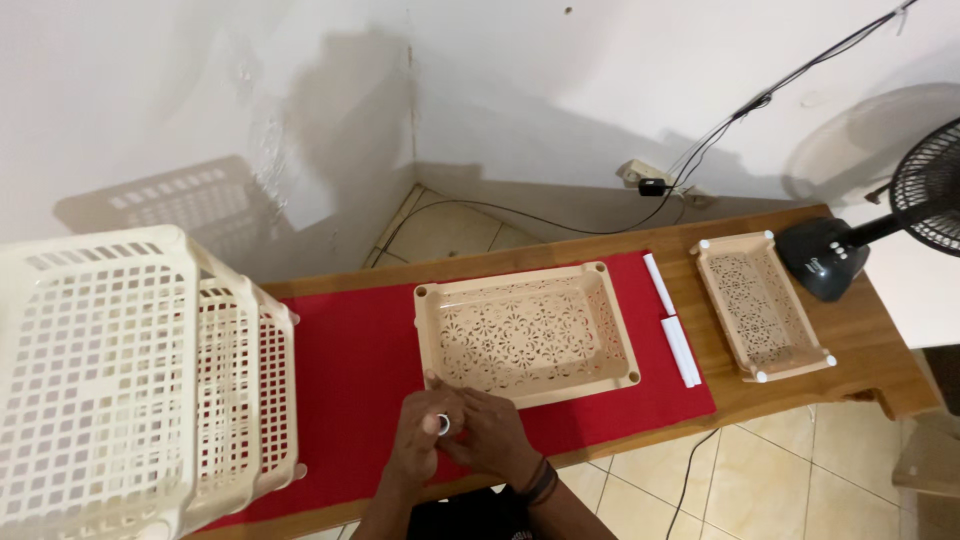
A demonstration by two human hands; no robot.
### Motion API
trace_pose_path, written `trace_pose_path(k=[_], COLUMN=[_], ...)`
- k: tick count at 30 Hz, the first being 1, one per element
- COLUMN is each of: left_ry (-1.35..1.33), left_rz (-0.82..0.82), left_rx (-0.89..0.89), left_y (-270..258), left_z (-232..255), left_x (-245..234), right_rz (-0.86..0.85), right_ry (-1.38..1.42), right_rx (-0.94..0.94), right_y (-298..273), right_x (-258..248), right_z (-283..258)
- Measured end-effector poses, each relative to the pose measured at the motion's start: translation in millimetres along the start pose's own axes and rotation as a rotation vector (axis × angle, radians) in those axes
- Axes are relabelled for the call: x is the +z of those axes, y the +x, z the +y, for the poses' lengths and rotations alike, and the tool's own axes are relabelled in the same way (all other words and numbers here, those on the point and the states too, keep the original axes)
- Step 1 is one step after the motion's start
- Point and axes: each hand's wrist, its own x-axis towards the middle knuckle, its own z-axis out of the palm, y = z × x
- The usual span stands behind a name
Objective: The person assembles beige plastic trays by inserting white cylindrical legs into corner holes. They handle multiple trays, flip them to align legs, and place completed units on a red mat on a wooden table.
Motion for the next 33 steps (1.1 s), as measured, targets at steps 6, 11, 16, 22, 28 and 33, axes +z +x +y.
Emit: trace_pose_path(k=[6,11,16,22,28,33], left_ry=[-0.098,-0.098,-0.078,0.101,0.239,0.405], left_rz=[-0.155,-0.108,-0.051,0.118,0.256,0.362], left_rx=[-0.112,-0.086,-0.076,0.094,0.213,0.277], left_y=[10,6,6,3,2,2], left_z=[3,-1,-5,-5,-2,-5], left_x=[-9,-6,-4,10,23,31], right_rz=[-0.024,0.031,0.022,0.035,0.026,-0.161], right_ry=[0.034,0.038,-0.018,-0.101,-0.124,-0.167], right_rx=[0.109,0.014,0.055,-0.038,-0.093,-0.06], right_y=[2,-1,-3,-7,-13,-13], right_x=[1,7,11,14,17,12], right_z=[-3,3,3,8,15,13])
